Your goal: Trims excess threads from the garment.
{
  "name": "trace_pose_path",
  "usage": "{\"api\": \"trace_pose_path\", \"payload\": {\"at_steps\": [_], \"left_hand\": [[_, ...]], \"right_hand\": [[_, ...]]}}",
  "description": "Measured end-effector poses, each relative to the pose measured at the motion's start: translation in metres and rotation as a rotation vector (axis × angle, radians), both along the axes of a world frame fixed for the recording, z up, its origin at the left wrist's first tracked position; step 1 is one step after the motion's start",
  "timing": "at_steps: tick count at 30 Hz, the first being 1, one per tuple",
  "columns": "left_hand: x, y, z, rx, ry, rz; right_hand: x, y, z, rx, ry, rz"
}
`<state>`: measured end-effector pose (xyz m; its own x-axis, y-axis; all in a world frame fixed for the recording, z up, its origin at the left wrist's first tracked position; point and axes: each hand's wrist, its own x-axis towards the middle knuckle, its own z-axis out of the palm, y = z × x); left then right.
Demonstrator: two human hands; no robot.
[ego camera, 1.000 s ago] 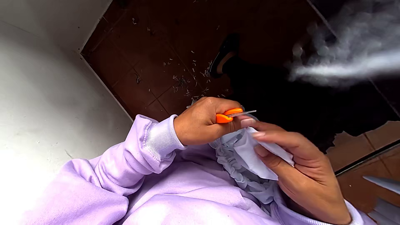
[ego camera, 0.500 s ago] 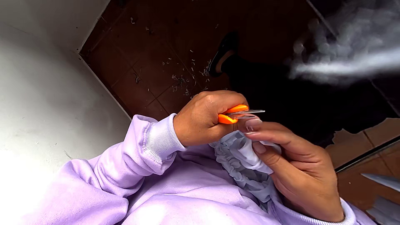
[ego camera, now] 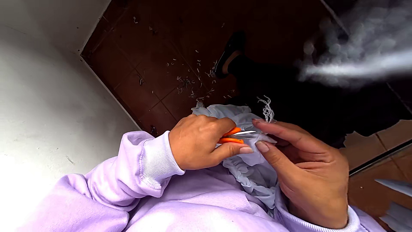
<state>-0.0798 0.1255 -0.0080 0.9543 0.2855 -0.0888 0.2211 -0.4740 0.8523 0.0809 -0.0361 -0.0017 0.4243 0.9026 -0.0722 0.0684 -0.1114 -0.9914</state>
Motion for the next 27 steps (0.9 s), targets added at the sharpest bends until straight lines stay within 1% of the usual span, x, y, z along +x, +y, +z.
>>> {"api": "trace_pose_path", "payload": {"at_steps": [11,12,14,17,19,22,24,27], "left_hand": [[0.014,0.008,0.000,0.099,0.045,-0.107],[0.013,0.008,-0.002,0.087,0.029,-0.080],[0.011,0.005,-0.009,0.004,-0.081,0.057],[0.011,-0.003,-0.018,-0.186,-0.325,0.235],[0.015,-0.014,-0.020,-0.249,-0.393,0.278],[0.020,-0.024,-0.022,-0.230,-0.343,0.289],[0.023,-0.026,-0.024,-0.256,-0.310,0.325],[0.026,-0.028,-0.024,-0.417,-0.307,0.366]], "right_hand": [[-0.005,0.006,0.001,-0.012,-0.184,0.054],[-0.006,0.007,0.001,-0.019,-0.187,0.048],[-0.007,0.009,0.001,-0.068,-0.172,0.017],[-0.011,0.014,0.001,-0.129,-0.036,-0.111],[-0.012,0.015,-0.001,-0.085,0.117,-0.148],[-0.014,0.019,0.001,-0.039,0.377,-0.160],[-0.013,0.019,0.001,-0.029,0.422,-0.160],[-0.011,0.018,0.001,-0.040,0.394,-0.180]]}}
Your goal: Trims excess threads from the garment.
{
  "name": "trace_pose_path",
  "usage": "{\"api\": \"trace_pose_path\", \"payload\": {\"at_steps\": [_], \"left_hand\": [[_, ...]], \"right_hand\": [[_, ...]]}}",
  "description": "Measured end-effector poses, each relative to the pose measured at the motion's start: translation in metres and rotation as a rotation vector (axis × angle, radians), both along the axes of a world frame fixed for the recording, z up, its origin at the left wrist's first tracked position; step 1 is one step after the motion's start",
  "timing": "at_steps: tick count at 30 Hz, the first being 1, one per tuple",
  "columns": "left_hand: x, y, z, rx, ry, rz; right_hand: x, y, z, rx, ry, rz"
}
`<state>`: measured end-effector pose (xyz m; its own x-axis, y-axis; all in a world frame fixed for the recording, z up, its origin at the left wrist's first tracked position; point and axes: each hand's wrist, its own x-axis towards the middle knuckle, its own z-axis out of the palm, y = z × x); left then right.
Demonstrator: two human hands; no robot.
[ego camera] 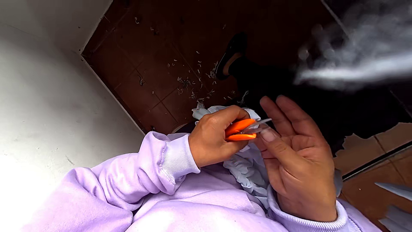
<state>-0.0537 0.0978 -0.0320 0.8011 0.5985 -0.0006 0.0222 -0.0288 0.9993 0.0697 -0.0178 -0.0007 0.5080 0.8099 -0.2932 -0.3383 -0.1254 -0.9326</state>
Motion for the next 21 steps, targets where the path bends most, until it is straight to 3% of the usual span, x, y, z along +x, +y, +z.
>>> {"api": "trace_pose_path", "payload": {"at_steps": [3,6,10,17,21], "left_hand": [[-0.001,0.000,0.002,-0.130,-0.031,0.017],[-0.001,0.001,0.003,-0.128,-0.052,-0.003],[-0.006,0.008,-0.003,-0.179,-0.083,-0.063],[-0.012,0.019,0.000,-0.922,-0.235,-0.077],[-0.008,0.017,0.005,-1.007,-0.304,-0.122]], "right_hand": [[-0.003,0.001,-0.002,-0.025,-0.099,0.026],[-0.004,-0.002,-0.005,-0.061,-0.175,0.051],[0.001,-0.005,-0.008,-0.023,-0.135,0.011],[0.008,-0.010,-0.005,0.114,0.274,-0.020],[0.006,-0.011,-0.002,0.112,0.229,0.123]]}}
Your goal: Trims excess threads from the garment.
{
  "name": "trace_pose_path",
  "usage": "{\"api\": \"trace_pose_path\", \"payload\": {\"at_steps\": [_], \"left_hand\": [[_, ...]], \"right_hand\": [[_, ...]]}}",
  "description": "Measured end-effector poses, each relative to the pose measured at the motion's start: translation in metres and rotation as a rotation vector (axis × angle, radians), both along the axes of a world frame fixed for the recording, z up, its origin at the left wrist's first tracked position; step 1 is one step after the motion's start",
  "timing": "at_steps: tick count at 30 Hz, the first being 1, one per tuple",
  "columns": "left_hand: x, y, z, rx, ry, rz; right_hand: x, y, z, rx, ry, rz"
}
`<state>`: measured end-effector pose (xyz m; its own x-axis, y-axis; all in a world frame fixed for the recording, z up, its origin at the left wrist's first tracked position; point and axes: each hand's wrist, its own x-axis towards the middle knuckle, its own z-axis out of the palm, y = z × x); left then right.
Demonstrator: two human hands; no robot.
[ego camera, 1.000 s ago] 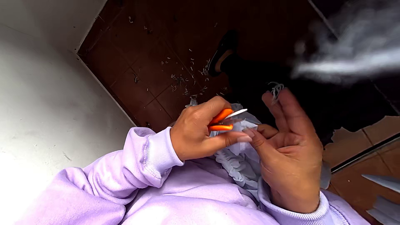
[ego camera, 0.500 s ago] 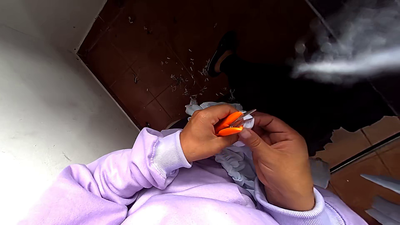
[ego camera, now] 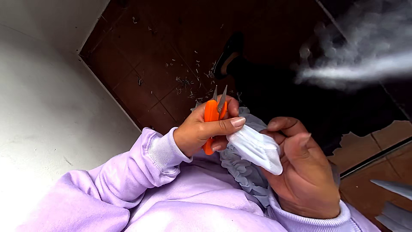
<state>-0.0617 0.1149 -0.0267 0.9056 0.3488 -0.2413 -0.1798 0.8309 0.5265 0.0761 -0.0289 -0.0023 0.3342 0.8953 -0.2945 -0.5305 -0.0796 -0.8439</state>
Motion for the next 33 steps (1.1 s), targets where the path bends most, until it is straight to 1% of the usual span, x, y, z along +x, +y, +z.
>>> {"api": "trace_pose_path", "payload": {"at_steps": [3,4,8,11,13,16,18,20,22,24,28,31,33], "left_hand": [[0.001,0.001,-0.002,0.108,-0.045,0.017],[0.000,0.001,-0.002,0.193,-0.036,0.020],[-0.002,0.007,0.001,0.673,-0.013,0.018],[-0.003,0.012,0.005,0.942,-0.016,0.025],[-0.001,0.012,0.008,1.132,0.001,0.044],[0.003,0.010,0.008,1.335,0.014,0.129],[0.005,0.012,0.006,1.395,0.042,0.149],[0.006,0.015,0.003,1.395,0.093,0.153],[0.007,0.018,0.000,1.358,0.127,0.162],[0.008,0.020,-0.001,1.346,0.140,0.187],[0.010,0.022,0.001,1.379,0.140,0.210],[0.007,0.023,0.001,1.371,0.175,0.216],[0.001,0.026,0.005,1.350,0.204,0.150]], "right_hand": [[0.001,-0.002,0.004,-0.010,-0.139,0.056],[0.001,-0.003,0.006,-0.010,-0.178,0.046],[0.000,-0.004,0.009,-0.046,-0.359,-0.007],[-0.003,-0.003,0.011,-0.098,-0.467,-0.046],[-0.005,-0.002,0.012,-0.115,-0.490,-0.052],[-0.008,0.000,0.012,-0.138,-0.494,-0.043],[-0.008,0.000,0.010,-0.136,-0.472,-0.055],[-0.005,0.000,0.008,-0.078,-0.468,-0.056],[-0.002,-0.001,0.005,-0.001,-0.530,-0.037],[0.002,-0.002,0.004,0.029,-0.604,0.014],[0.002,-0.001,0.007,-0.021,-0.713,0.137],[0.001,0.000,0.005,-0.031,-0.700,0.124],[0.002,-0.001,0.004,-0.021,-0.667,0.093]]}}
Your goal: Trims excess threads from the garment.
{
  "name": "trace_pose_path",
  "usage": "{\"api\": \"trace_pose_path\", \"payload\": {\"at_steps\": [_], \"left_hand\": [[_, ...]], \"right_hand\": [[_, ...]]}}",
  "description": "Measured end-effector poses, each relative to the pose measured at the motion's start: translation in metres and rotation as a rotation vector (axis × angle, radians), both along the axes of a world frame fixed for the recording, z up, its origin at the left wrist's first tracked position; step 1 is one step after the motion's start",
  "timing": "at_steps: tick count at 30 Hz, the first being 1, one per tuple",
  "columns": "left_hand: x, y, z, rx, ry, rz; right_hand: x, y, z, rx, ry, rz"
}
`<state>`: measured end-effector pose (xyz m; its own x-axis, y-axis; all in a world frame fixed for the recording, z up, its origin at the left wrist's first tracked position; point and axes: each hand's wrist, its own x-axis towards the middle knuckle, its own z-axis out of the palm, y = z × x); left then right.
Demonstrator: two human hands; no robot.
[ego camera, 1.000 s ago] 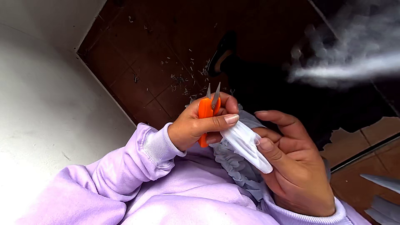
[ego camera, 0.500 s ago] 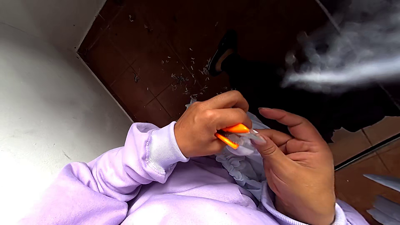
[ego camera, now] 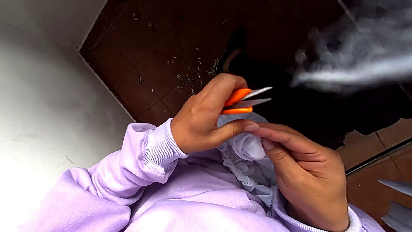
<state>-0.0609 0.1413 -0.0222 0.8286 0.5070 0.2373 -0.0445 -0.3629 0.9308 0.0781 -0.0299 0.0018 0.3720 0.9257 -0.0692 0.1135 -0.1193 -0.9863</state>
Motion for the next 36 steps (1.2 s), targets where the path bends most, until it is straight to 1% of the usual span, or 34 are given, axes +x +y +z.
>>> {"api": "trace_pose_path", "payload": {"at_steps": [2,5,8,12,17,21,23,25,28,30,31,32,34,36], "left_hand": [[-0.010,0.006,0.006,0.042,0.082,-0.066],[-0.022,0.010,0.013,0.197,0.216,-0.203],[-0.022,0.007,0.016,0.281,0.308,-0.267],[-0.015,0.004,0.018,0.342,0.336,-0.301],[-0.013,0.007,0.019,0.397,0.349,-0.353],[-0.012,0.009,0.018,0.405,0.346,-0.390],[-0.013,0.011,0.014,0.366,0.343,-0.344],[-0.014,0.017,0.004,0.284,0.298,-0.197],[-0.016,0.030,-0.030,0.085,0.167,0.067],[-0.019,0.036,-0.056,-0.089,0.228,0.182],[-0.021,0.039,-0.068,-0.159,0.315,0.194],[-0.023,0.041,-0.080,-0.223,0.406,0.158],[-0.025,0.038,-0.102,-0.314,0.523,0.003],[-0.025,0.029,-0.115,-0.370,0.524,-0.170]], "right_hand": [[0.001,0.000,0.000,0.015,0.010,-0.022],[0.001,0.001,0.000,0.026,0.019,-0.027],[0.000,0.003,0.001,0.030,0.020,-0.021],[-0.002,0.002,0.004,0.020,-0.043,-0.006],[-0.002,0.003,0.004,0.000,-0.193,0.056],[-0.004,0.004,0.002,-0.005,-0.219,0.069],[-0.003,0.005,0.002,-0.014,-0.202,0.056],[-0.002,0.004,0.000,-0.044,-0.189,0.022],[0.004,0.008,-0.005,-0.064,-0.281,-0.050],[0.009,0.008,-0.005,-0.081,-0.344,-0.043],[0.012,0.007,-0.004,-0.081,-0.336,-0.034],[0.015,0.005,-0.002,-0.069,-0.308,-0.018],[0.026,-0.005,0.003,-0.057,-0.190,0.016],[0.040,-0.024,0.014,-0.120,-0.057,0.048]]}}
